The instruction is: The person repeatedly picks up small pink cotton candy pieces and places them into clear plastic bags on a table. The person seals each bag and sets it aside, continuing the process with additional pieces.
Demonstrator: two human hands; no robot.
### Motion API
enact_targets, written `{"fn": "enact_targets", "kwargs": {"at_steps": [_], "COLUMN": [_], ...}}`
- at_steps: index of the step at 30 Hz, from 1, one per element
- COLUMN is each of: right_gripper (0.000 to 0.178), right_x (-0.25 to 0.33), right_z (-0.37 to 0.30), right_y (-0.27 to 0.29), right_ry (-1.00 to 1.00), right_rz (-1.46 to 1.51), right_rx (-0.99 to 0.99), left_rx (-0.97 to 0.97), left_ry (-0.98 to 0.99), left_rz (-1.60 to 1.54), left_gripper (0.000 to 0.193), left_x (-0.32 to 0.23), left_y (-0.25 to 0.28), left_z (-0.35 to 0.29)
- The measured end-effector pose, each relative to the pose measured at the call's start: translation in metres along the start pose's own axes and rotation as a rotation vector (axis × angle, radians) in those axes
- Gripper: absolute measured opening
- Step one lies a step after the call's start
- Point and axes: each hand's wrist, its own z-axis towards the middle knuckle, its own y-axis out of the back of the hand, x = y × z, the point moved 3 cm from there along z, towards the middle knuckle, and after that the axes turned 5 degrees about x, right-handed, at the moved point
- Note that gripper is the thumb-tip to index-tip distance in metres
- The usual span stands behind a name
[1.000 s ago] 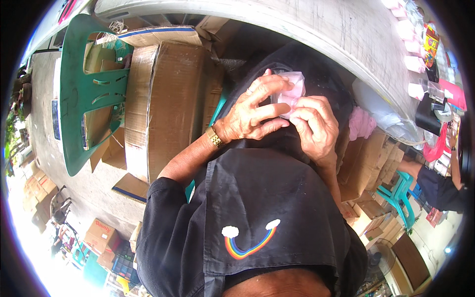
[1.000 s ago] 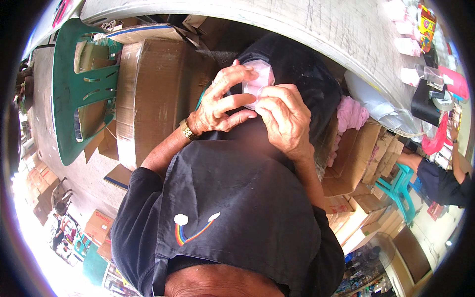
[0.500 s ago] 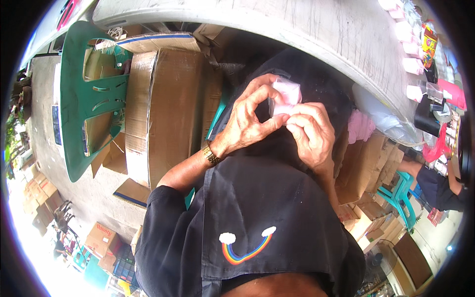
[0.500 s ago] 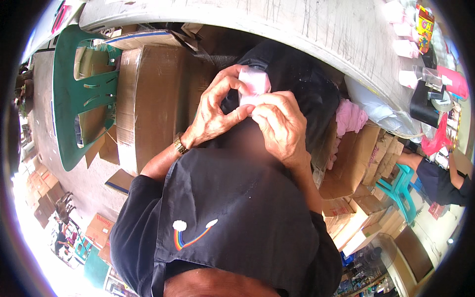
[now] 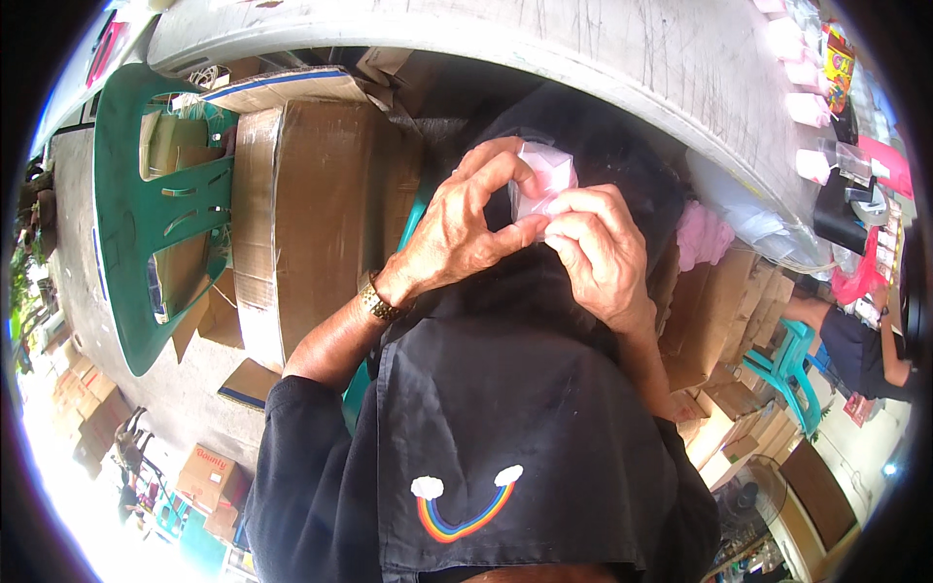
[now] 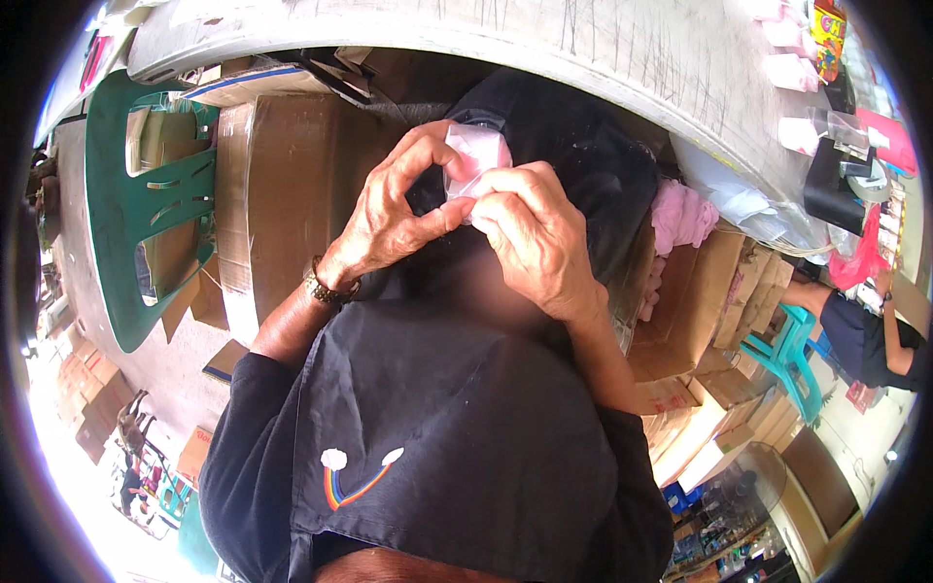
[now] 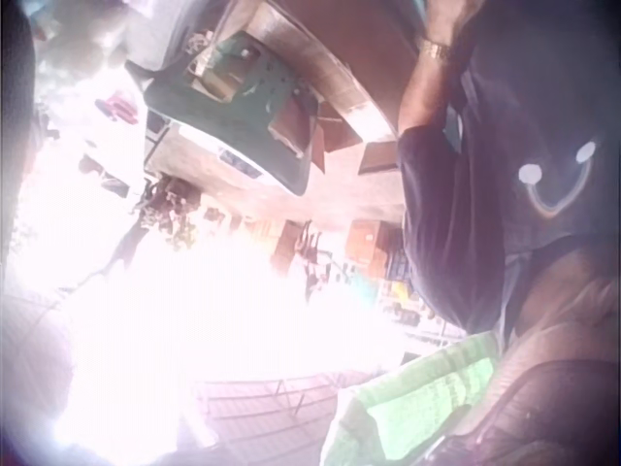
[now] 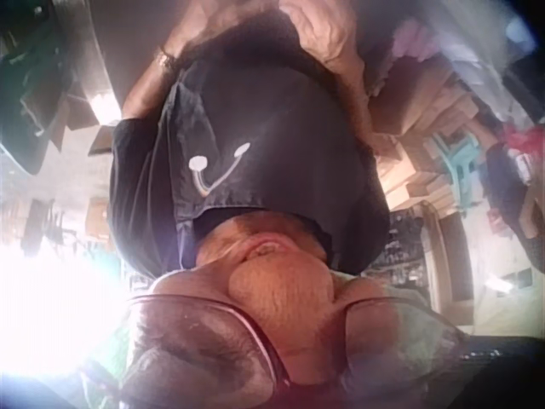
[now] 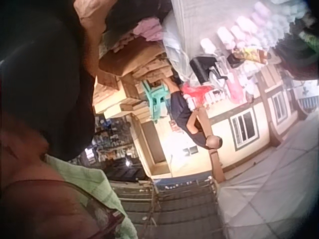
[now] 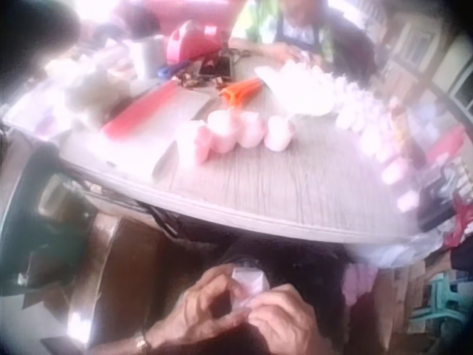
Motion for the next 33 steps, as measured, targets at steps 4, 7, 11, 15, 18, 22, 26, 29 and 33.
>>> {"fn": "enact_targets", "kwargs": {"at_steps": [4,7,11,15,18,22,26,29,33], "right_gripper": [0.015,0.018,0.020,0.023,0.029,0.043,0.041,0.037,0.035], "right_x": [-0.006,-0.007,-0.011,-0.022,-0.029,-0.035,-0.037,-0.036,-0.031], "right_z": [0.002,0.002,0.002,0.003,-0.004,-0.010,-0.010,-0.008,-0.005], "right_y": [-0.003,-0.004,0.007,0.002,-0.014,-0.020,-0.021,-0.022,-0.022], "right_ry": [-0.049,-0.088,-0.169,-0.141,-0.293,-0.410,-0.466,-0.457,-0.472], "right_rz": [0.072,0.089,-0.012,0.253,0.688,0.965,1.013,1.003,0.975], "right_rx": [-0.032,-0.071,-0.036,0.058,-0.068,-0.139,-0.142,-0.173,-0.154], "left_rx": [0.031,0.014,0.008,0.017,0.001,-0.024,-0.054,-0.072,-0.071], "left_ry": [-0.001,-0.004,-0.009,-0.007,-0.013,-0.064,-0.109,-0.104,0.002], "left_rz": [0.028,0.036,0.033,0.064,0.118,0.226,0.355,0.389,0.364], "left_gripper": [0.036,0.036,0.036,0.037,0.038,0.040,0.045,0.045,0.040], "left_x": [-0.001,-0.001,-0.001,0.000,-0.001,-0.006,-0.009,-0.014,-0.019], "left_y": [0.001,-0.001,-0.006,-0.009,-0.009,-0.014,-0.020,-0.021,-0.021], "left_z": [-0.001,-0.002,-0.004,-0.006,-0.009,-0.013,-0.009,-0.008,-0.009]}}
